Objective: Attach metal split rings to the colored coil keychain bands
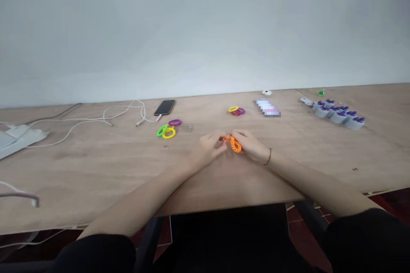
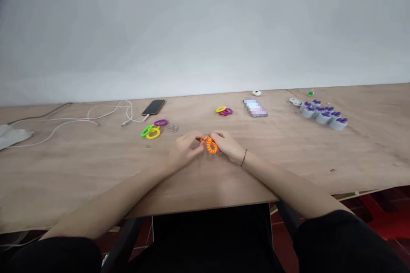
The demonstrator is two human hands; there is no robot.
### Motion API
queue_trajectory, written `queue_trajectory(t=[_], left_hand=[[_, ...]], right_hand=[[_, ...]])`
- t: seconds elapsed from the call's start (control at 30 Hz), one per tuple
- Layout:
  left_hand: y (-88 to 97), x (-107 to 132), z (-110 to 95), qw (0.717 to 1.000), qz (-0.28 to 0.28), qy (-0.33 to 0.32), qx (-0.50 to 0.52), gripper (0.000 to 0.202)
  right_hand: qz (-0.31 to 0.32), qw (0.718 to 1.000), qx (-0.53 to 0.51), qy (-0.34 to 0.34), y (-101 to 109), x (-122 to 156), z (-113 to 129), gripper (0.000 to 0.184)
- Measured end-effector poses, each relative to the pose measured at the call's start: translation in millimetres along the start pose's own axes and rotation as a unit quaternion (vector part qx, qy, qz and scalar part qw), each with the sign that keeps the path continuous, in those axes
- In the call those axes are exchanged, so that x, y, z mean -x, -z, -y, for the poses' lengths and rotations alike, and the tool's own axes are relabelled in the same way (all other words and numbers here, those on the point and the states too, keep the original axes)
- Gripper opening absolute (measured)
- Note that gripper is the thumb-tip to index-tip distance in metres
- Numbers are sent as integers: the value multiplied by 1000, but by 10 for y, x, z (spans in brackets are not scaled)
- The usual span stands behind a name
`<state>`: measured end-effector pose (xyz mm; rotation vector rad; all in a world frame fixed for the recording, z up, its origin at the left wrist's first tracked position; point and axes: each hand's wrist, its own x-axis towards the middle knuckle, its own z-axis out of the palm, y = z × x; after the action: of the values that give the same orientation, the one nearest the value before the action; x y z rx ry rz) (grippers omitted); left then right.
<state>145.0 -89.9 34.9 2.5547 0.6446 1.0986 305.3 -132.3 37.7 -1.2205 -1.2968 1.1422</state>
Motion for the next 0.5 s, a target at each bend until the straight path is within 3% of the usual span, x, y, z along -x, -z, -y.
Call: queue_trajectory(t=[0.2,0.33,0.5], left_hand=[[-52,-26,-18,974,32,125,187,18],[-40,-34,-3,954,36,164,250,24],[30,-56,28,930,86,193,301,24]], right_hand=[[-20,998,54,30,18,-16,-44,24],[1,991,124,54,64,-12,5,27],[58,936,294,185,209,-16,25,19]])
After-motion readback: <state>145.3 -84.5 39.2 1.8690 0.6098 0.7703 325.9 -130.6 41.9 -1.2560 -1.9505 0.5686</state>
